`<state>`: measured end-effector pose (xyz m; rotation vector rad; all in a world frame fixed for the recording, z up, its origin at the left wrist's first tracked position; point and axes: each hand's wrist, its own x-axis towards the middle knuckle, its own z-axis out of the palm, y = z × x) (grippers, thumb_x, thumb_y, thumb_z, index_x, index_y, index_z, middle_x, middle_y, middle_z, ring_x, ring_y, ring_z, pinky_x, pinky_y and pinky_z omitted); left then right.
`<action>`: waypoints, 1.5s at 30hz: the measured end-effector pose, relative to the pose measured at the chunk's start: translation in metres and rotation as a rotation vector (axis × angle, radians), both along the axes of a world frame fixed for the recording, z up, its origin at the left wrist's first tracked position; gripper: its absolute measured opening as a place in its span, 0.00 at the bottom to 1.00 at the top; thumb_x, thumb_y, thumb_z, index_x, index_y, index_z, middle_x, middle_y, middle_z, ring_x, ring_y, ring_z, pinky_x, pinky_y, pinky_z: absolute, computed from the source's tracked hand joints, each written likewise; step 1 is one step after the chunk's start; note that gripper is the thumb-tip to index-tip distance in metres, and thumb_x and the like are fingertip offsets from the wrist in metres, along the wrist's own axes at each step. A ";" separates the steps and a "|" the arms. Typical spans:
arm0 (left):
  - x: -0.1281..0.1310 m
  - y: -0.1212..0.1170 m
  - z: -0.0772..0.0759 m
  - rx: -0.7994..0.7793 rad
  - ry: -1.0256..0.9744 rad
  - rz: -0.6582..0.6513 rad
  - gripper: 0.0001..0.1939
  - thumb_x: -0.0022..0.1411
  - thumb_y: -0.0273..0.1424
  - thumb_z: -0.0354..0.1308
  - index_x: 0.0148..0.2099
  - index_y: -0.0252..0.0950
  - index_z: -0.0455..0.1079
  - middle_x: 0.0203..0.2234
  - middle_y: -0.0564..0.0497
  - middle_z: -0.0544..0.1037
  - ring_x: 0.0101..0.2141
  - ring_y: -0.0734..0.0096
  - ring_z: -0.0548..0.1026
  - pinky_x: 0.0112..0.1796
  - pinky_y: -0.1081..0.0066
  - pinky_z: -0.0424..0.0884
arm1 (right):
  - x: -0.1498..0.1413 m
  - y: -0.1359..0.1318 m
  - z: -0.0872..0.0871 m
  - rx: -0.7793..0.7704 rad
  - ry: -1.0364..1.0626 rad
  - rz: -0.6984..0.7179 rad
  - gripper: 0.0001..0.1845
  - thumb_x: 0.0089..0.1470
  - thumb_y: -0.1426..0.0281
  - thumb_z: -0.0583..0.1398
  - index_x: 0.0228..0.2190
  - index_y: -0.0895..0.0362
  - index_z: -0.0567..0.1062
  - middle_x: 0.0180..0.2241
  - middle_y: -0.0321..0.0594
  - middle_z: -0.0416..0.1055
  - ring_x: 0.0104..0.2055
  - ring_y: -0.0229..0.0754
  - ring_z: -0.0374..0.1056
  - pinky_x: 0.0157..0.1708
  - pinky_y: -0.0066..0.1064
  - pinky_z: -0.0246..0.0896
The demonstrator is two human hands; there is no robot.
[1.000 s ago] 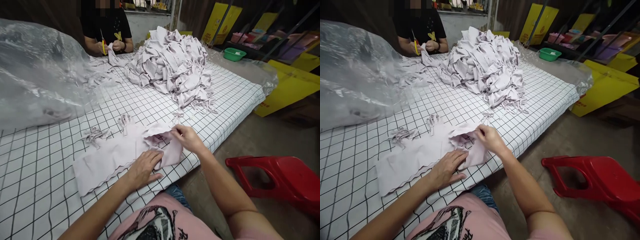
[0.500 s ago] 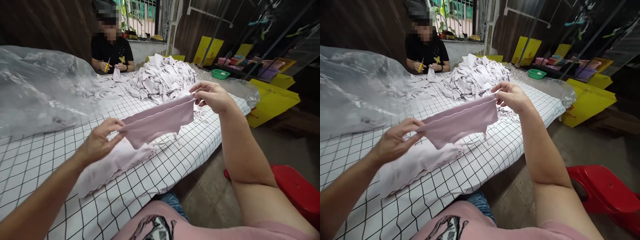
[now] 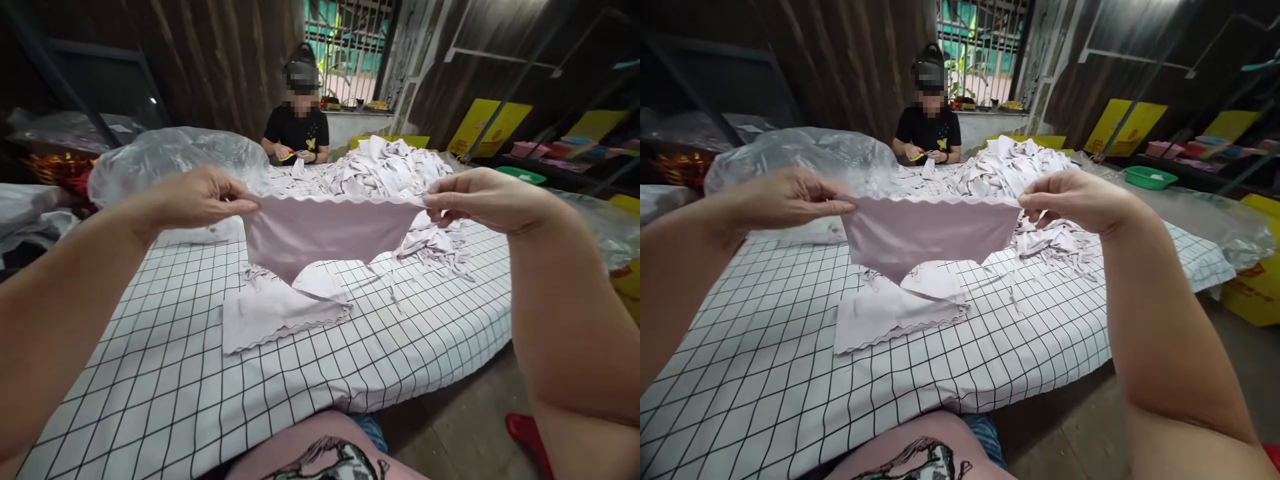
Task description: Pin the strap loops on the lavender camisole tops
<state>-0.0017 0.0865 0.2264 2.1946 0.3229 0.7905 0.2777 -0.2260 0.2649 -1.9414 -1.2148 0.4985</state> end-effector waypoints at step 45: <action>-0.100 -0.018 -0.228 -0.238 0.763 0.675 0.24 0.50 0.55 0.58 0.34 0.38 0.68 0.29 0.49 0.77 0.31 0.59 0.75 0.31 0.66 0.69 | -0.066 0.091 -0.253 -0.408 -0.068 -0.106 0.13 0.53 0.60 0.59 0.26 0.56 0.70 0.25 0.38 0.71 0.27 0.39 0.64 0.25 0.28 0.50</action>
